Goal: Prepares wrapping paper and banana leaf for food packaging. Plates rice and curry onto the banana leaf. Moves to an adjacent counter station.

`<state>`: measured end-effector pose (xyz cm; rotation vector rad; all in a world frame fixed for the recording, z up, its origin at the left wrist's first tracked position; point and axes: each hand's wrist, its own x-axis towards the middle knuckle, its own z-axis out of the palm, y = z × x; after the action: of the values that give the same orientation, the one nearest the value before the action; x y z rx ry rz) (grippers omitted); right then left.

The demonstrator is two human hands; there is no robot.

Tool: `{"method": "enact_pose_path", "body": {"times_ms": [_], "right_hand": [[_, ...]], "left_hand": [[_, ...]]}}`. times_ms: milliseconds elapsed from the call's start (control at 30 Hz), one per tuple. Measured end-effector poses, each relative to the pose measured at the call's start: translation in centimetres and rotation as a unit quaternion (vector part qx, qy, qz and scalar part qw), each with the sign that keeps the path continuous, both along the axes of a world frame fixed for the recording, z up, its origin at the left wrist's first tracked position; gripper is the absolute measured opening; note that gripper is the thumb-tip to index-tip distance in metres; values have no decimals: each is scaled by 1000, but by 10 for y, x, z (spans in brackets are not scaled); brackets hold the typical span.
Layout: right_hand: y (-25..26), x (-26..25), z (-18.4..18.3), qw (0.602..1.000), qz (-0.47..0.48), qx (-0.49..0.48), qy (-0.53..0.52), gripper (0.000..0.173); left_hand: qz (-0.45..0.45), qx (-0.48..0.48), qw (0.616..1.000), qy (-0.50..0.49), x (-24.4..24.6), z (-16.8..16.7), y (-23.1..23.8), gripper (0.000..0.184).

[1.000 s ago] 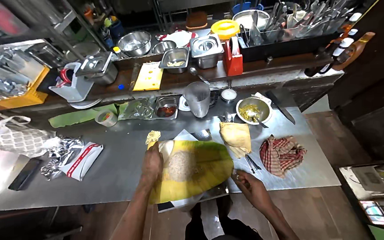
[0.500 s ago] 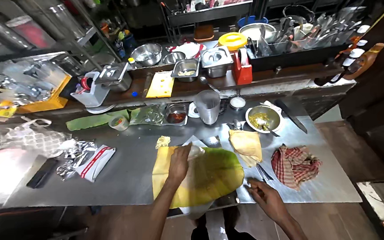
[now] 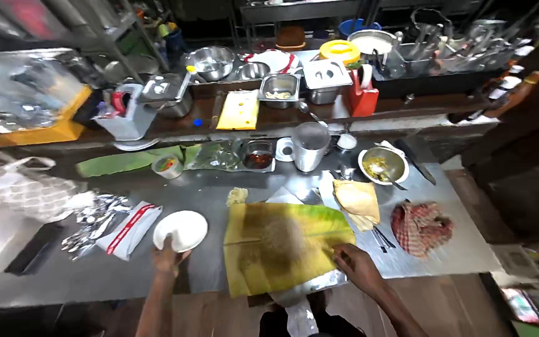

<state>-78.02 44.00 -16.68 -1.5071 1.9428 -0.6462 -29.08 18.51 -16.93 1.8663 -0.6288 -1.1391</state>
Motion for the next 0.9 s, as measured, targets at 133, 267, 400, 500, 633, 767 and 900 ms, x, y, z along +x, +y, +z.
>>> {"method": "enact_pose_path", "body": {"times_ms": [133,267,400,500,633,767,900], "right_hand": [[-9,28,8,999,-34,39,3,37],[-13,54,4,997,-64,40,7,30],[-4,87,-11,998,-59,-5,14,20],[-2,110,-11,998,-47,16,-23,22],[-2,131,-12,998,-24,28,-42,29],[-9,141,-14,999,-20,-20,-26,28],[-19,136,4,999,-41,-35,1,26]], "left_hand": [[-38,-13,997,-62,24,-41,-19,63],[-81,-43,961,-260,35,-34,-22,83],[-179,-126,909,-355,14,6,25,65],[-297,-201,895,-265,-3,0,62,35],[-384,-178,865,-269,-31,-5,106,28],[-420,-153,871,-205,-44,-19,119,34],[-480,-161,837,-208,-45,-18,107,30]]}}
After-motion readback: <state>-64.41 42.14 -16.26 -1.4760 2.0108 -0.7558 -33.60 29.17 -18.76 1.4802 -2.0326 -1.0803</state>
